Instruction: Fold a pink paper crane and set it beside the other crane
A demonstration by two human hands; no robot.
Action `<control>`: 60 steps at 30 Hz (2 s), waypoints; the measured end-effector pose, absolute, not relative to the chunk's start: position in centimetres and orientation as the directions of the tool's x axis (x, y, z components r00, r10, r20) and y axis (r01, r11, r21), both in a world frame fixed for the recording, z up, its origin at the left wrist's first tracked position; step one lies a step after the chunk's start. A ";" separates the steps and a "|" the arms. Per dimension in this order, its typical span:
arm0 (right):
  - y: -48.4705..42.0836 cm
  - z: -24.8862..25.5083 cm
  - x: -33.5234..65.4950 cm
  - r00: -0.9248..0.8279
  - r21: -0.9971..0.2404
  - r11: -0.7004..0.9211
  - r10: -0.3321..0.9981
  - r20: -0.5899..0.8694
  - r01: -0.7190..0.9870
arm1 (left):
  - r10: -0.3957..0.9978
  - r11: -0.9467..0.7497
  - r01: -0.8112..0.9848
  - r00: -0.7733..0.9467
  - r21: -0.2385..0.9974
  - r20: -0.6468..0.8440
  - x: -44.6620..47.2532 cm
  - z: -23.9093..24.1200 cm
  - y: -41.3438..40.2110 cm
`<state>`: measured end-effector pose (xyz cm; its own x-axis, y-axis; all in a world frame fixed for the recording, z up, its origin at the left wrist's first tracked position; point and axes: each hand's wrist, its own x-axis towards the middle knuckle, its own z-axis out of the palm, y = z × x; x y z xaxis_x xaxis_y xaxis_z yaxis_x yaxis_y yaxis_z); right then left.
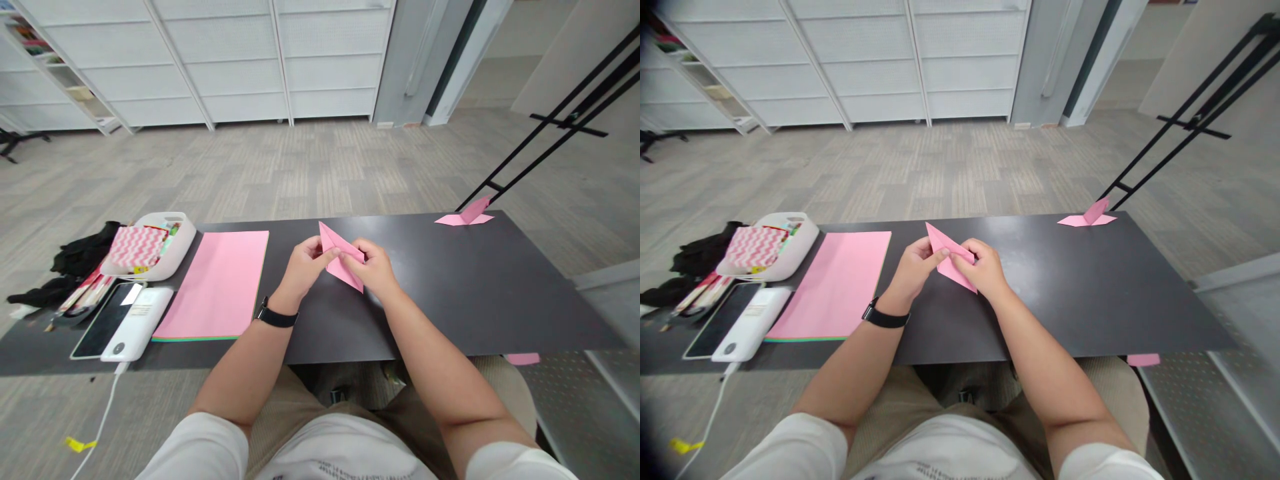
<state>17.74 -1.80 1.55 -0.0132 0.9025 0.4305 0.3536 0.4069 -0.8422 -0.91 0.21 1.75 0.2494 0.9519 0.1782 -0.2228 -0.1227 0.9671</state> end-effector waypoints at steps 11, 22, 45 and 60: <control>-1.7 1.4 17.8 -0.030 -0.860 0.376 0.920 0.390 0.345 | 0.959 -0.106 -0.196 0.240 0.975 0.152 -1.1 1.8 0.3; -1.9 1.9 18.0 -0.075 -0.853 0.429 0.901 0.427 0.296 | 0.954 -0.170 -0.157 0.220 0.973 0.202 -1.4 2.0 0.1; -1.8 1.9 18.0 0.003 -0.932 0.336 0.940 0.340 0.137 | 0.917 -0.273 0.051 0.315 0.961 0.244 -1.2 2.3 -0.3; -1.3 2.2 17.9 -0.070 -0.986 -0.057 0.996 -0.046 -0.159 | 0.955 0.051 -0.166 0.297 0.985 0.000 -0.9 1.8 0.3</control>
<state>17.90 -1.33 2.18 -0.0699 0.9965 -0.0463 -0.1588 -0.0570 -0.9857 -0.86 0.32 1.77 0.2969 0.9549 0.0002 -0.1658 0.0513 0.9848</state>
